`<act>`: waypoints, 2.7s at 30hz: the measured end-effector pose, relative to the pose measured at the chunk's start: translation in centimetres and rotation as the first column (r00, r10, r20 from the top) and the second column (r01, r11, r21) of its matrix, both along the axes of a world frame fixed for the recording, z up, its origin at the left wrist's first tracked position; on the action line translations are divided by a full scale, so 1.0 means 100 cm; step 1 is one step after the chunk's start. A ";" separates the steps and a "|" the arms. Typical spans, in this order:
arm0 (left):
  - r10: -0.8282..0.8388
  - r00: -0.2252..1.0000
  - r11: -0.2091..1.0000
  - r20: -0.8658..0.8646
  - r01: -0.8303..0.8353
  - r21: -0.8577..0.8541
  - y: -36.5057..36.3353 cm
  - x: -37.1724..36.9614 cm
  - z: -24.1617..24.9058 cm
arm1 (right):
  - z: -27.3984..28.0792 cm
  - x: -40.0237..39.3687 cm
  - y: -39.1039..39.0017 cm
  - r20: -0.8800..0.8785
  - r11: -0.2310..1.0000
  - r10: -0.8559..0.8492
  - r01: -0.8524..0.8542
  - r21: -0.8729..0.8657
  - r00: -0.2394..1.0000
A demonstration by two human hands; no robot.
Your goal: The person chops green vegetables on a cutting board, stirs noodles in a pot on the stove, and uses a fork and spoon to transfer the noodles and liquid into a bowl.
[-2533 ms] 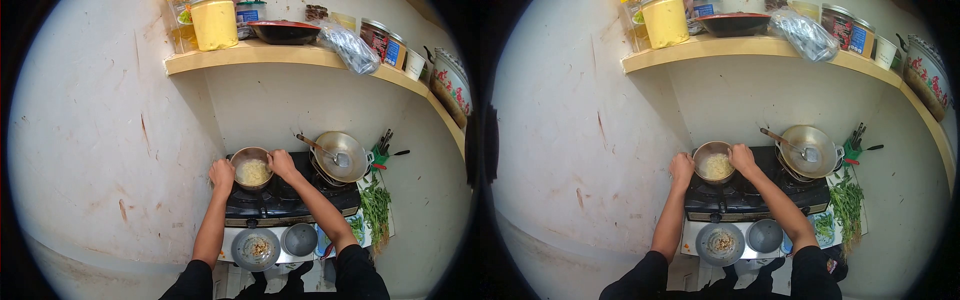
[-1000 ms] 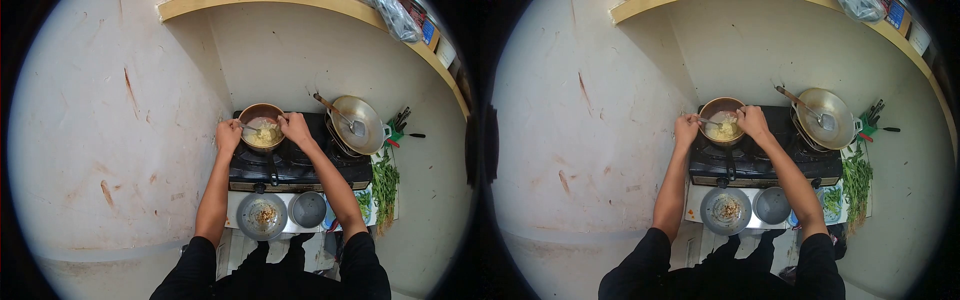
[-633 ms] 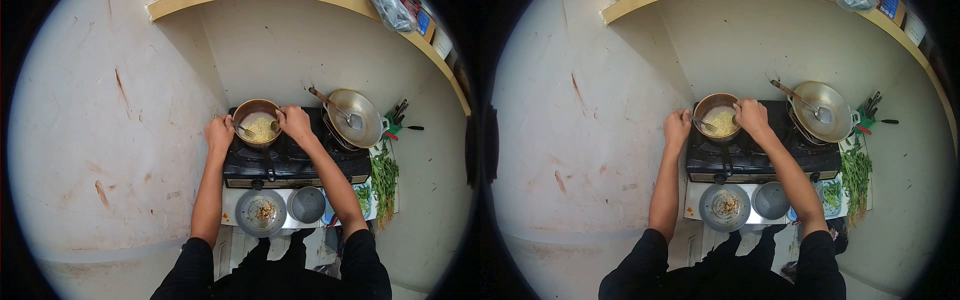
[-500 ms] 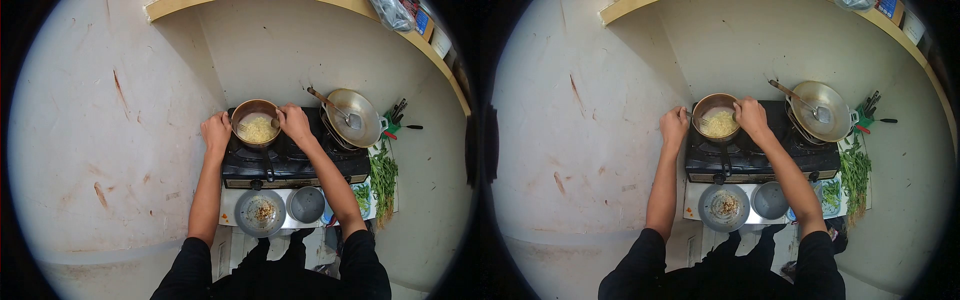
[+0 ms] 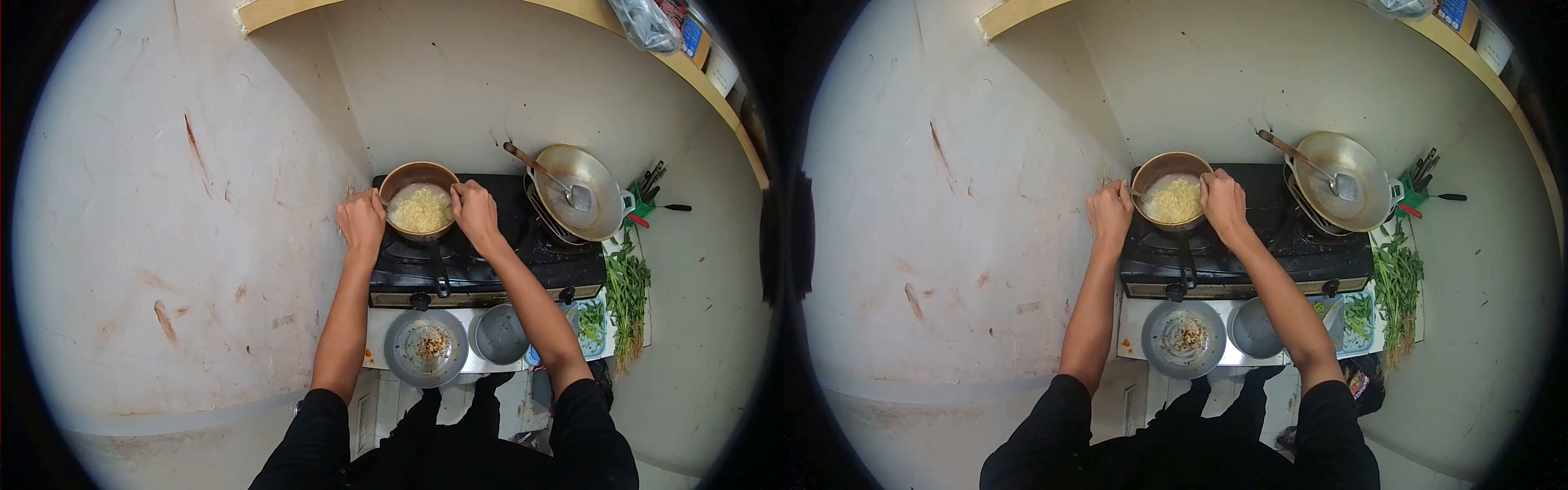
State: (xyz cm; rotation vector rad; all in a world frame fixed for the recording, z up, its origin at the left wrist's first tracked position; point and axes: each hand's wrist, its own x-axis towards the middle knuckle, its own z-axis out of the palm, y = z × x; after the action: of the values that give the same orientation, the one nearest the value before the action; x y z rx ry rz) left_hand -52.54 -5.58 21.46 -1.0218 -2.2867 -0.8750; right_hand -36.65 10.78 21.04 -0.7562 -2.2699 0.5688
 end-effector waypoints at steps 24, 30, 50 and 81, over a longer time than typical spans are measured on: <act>-0.184 0.810 0.936 0.557 -0.028 0.350 0.005 0.009 -0.004 | 0.025 -0.015 -0.003 -0.123 0.993 -0.076 0.064 -0.101 0.990; -0.206 0.820 0.911 0.534 -0.038 0.410 0.007 0.008 0.008 | 0.042 -0.015 -0.005 -0.203 0.994 -0.096 0.084 -0.067 0.974; -0.124 0.891 0.956 0.437 -0.011 0.293 0.002 0.010 0.014 | 0.047 -0.006 -0.005 -0.218 0.998 -0.066 0.065 -0.010 0.974; 0.097 0.994 0.995 -0.042 -0.098 -0.035 0.010 0.004 0.007 | 0.000 -0.020 0.016 0.058 0.990 -0.004 -0.004 0.143 0.998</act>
State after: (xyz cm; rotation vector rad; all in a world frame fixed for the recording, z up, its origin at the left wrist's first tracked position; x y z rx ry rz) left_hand -52.10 -4.54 22.19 -0.9267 -2.3055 -0.7683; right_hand -38.64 12.39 21.02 -0.7093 -2.3353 0.3834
